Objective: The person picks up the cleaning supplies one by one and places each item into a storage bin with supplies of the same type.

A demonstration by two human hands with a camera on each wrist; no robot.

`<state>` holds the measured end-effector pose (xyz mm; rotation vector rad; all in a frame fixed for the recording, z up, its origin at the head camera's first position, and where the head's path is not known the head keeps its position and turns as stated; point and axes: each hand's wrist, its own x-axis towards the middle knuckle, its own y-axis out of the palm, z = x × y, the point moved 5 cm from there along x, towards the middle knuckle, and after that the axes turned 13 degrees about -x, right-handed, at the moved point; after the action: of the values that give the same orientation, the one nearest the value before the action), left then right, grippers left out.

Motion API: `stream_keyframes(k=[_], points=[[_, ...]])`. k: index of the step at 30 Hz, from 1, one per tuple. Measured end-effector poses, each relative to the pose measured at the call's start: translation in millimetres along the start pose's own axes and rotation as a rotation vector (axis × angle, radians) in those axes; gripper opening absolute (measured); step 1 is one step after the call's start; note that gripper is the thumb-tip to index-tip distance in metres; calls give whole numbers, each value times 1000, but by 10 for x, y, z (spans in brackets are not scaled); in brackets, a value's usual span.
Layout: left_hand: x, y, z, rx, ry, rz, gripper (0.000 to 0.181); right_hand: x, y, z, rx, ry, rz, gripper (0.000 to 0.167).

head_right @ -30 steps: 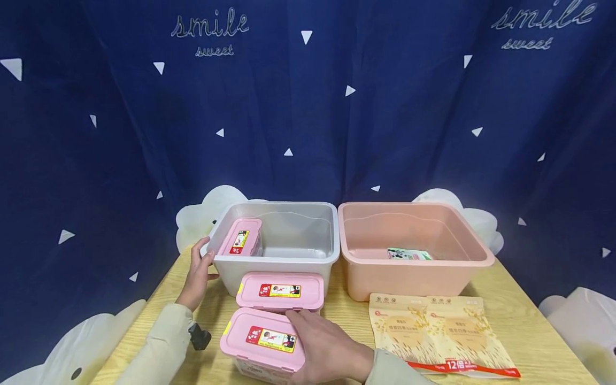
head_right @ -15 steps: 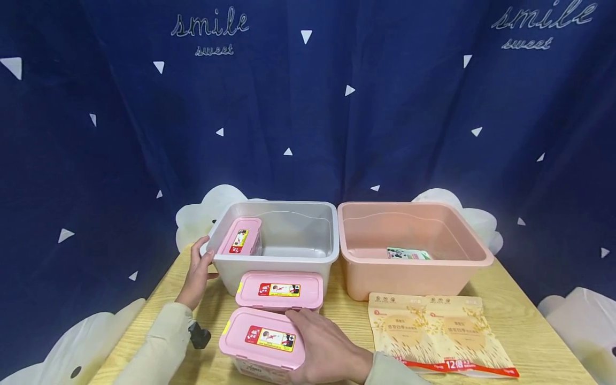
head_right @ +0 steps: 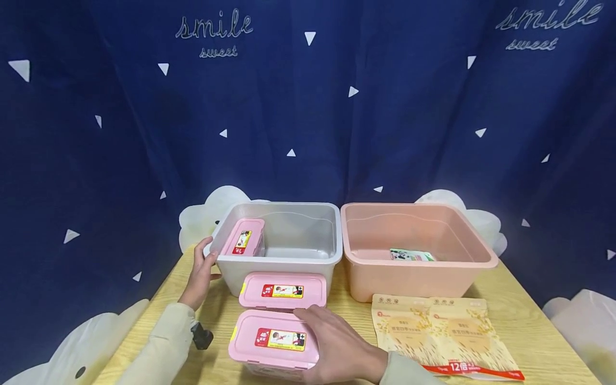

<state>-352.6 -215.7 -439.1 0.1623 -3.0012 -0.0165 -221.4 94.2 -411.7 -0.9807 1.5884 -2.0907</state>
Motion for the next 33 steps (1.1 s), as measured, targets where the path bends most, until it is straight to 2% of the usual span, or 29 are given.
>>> stream_keyframes(k=[4,10,13,17,21,25,33], points=[[5,18,-6,-10,7,2,56,-81,-168,-74,-12,37,-29,92],[31,19,-24,-13,9,8,56,-240,-442,-231,-1,186,30,93],[20,-9,-40,5,2,16,56,-316,-597,-295,-42,210,25,94],[1,-71,-59,28,7,20,57,-373,-800,-368,-100,201,-4,96],[2,-102,-76,32,14,-5,56,-381,-966,-465,-92,193,-13,98],[45,-94,-57,8,-4,-23,56,-390,-1126,-583,-48,194,-23,99],[61,-63,-55,2,-23,-31,54,-371,-1435,-680,-103,143,-105,102]])
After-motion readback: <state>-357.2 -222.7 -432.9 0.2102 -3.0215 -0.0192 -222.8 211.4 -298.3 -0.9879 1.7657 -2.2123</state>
